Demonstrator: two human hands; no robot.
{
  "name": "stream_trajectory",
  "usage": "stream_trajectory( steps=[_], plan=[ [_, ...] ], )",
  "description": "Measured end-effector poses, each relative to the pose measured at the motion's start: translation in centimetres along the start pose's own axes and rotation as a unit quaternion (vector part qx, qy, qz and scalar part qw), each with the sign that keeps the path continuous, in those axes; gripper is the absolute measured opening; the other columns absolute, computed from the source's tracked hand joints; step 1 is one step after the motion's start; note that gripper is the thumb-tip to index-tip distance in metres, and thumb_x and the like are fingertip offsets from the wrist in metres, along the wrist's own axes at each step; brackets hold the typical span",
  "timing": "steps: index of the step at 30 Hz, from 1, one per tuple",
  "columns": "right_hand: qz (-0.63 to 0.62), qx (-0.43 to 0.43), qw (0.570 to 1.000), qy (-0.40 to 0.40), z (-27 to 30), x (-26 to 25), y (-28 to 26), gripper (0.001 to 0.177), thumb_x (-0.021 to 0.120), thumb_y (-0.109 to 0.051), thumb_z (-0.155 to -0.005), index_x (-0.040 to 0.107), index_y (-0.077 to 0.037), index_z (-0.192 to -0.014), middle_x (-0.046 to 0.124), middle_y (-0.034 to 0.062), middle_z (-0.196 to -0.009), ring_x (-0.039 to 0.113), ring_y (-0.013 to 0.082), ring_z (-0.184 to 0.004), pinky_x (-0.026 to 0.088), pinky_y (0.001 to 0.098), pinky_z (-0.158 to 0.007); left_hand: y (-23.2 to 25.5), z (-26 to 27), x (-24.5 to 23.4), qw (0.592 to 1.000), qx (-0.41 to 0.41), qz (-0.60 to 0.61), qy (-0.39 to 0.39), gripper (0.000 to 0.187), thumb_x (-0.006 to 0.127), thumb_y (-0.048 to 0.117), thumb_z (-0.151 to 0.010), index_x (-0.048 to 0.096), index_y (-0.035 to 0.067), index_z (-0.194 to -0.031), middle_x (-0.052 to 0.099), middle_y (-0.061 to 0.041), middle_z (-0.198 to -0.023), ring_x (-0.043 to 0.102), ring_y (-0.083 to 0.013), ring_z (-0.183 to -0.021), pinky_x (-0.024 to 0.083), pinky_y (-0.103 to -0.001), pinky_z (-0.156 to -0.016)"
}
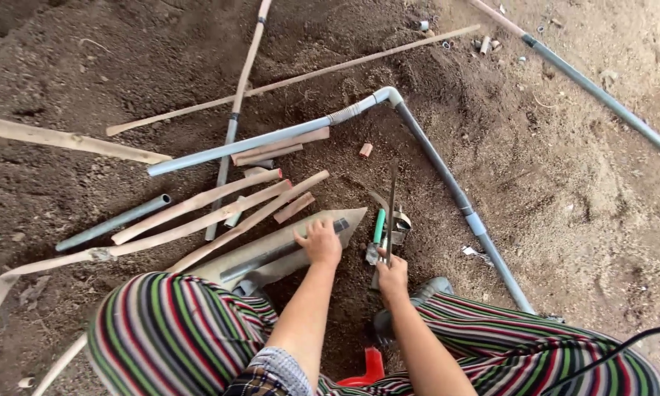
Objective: Cutting PVC pipes into smaller sections using a manual ratcheting pipe cutter on the ground.
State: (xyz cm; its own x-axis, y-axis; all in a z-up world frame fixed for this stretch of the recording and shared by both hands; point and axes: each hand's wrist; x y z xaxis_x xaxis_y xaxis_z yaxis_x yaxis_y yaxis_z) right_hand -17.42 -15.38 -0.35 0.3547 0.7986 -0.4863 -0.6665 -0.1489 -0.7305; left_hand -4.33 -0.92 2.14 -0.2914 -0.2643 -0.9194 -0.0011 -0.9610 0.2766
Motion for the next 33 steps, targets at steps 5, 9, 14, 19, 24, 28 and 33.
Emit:
stream_trajectory(
  steps=[5, 9, 14, 19, 24, 28, 33],
  plan=[
    [0.019, -0.005, 1.000, 0.017, 0.6, -0.6, 0.3, 0.043, 0.072, -0.014, -0.095, 0.080, -0.028, -0.135, 0.067, 0.0194, -0.131, 0.067, 0.0410, -0.127, 0.055, 0.0473, -0.108, 0.5, 1.4, -2.1, 0.999, -0.030, 0.028, -0.013, 0.020, 0.061, 0.018, -0.105, 0.064, 0.018, -0.125, 0.065, -0.006, -0.127, 0.055, -0.0270, -0.132, 0.019, -0.079, -0.117],
    [-0.004, 0.029, 0.999, 0.041, -1.5, -1.4, 2.3, 0.044, 0.073, -0.019, -0.094, 0.080, -0.039, -0.132, 0.076, 0.0121, -0.123, 0.074, 0.0328, -0.116, 0.059, 0.0419, -0.097, 0.4, 0.9, -1.4, 0.997, -0.050, 0.058, -0.016, 0.023, 0.061, 0.020, -0.105, 0.062, 0.019, -0.127, 0.062, -0.006, -0.128, 0.052, -0.0259, -0.133, 0.018, -0.078, -0.116],
    [-0.073, 0.099, 0.992, 0.033, 0.9, -4.5, -2.0, 0.043, 0.065, -0.014, -0.102, 0.074, -0.036, -0.138, 0.078, 0.0137, -0.121, 0.064, 0.0225, -0.088, 0.053, 0.0335, -0.071, 1.2, 1.7, -4.3, 0.993, -0.059, 0.097, 0.016, 0.024, 0.061, 0.009, -0.101, 0.068, 0.018, -0.123, 0.067, -0.006, -0.125, 0.056, -0.0270, -0.130, 0.010, -0.078, -0.123],
    [-0.103, 0.169, 0.980, 0.002, 2.1, -5.5, -3.5, 0.041, 0.060, -0.010, -0.111, 0.069, -0.031, -0.145, 0.075, 0.0125, -0.112, 0.059, 0.0142, -0.071, 0.047, 0.0265, -0.053, 0.5, 1.4, -3.1, 0.993, -0.049, 0.085, 0.059, 0.022, 0.070, 0.013, -0.097, 0.070, 0.021, -0.118, 0.071, -0.002, -0.127, 0.060, -0.0254, -0.128, 0.008, -0.080, -0.128],
    [-0.093, 0.174, 0.980, -0.024, 1.4, -5.3, -1.9, 0.039, 0.056, -0.009, -0.111, 0.068, -0.022, -0.147, 0.072, 0.0134, -0.133, 0.058, 0.0159, -0.079, 0.045, 0.0292, -0.065, -0.6, 0.6, -1.6, 0.996, 0.010, 0.071, 0.051, 0.033, 0.073, 0.023, -0.097, 0.065, 0.018, -0.128, 0.065, -0.009, -0.129, 0.059, -0.0300, -0.123, 0.019, -0.078, -0.122],
    [0.054, 0.153, 0.985, -0.058, 1.5, -5.8, -3.4, 0.045, 0.057, -0.013, -0.111, 0.063, -0.025, -0.153, 0.074, 0.0078, -0.102, 0.037, 0.0087, -0.054, 0.034, 0.0256, -0.045, -1.3, -1.4, 1.1, 0.995, 0.030, 0.069, 0.063, 0.016, 0.072, 0.020, -0.098, 0.069, 0.015, -0.113, 0.059, -0.010, -0.121, 0.056, -0.0291, -0.116, 0.032, -0.071, -0.115],
    [0.213, 0.048, 0.969, -0.115, 3.5, -5.1, -7.7, 0.052, 0.047, -0.032, -0.114, 0.048, -0.028, -0.165, 0.080, 0.0048, -0.104, 0.073, 0.0187, -0.089, 0.058, 0.0368, -0.074, -1.2, -2.7, 1.6, 0.995, 0.085, -0.001, 0.054, 0.037, 0.079, 0.032, -0.093, 0.071, 0.012, -0.124, 0.063, -0.012, -0.120, 0.056, -0.0309, -0.111, 0.045, -0.048, -0.097]
  ],
)
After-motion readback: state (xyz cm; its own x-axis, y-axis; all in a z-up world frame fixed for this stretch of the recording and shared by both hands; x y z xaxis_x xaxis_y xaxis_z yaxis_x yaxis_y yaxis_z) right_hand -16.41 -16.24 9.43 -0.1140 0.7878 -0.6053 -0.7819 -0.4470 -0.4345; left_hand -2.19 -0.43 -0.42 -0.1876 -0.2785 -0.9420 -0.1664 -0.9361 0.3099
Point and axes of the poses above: each hand's wrist, its own z-axis away from the middle knuckle, its own x-axis out of the palm, y = z × x
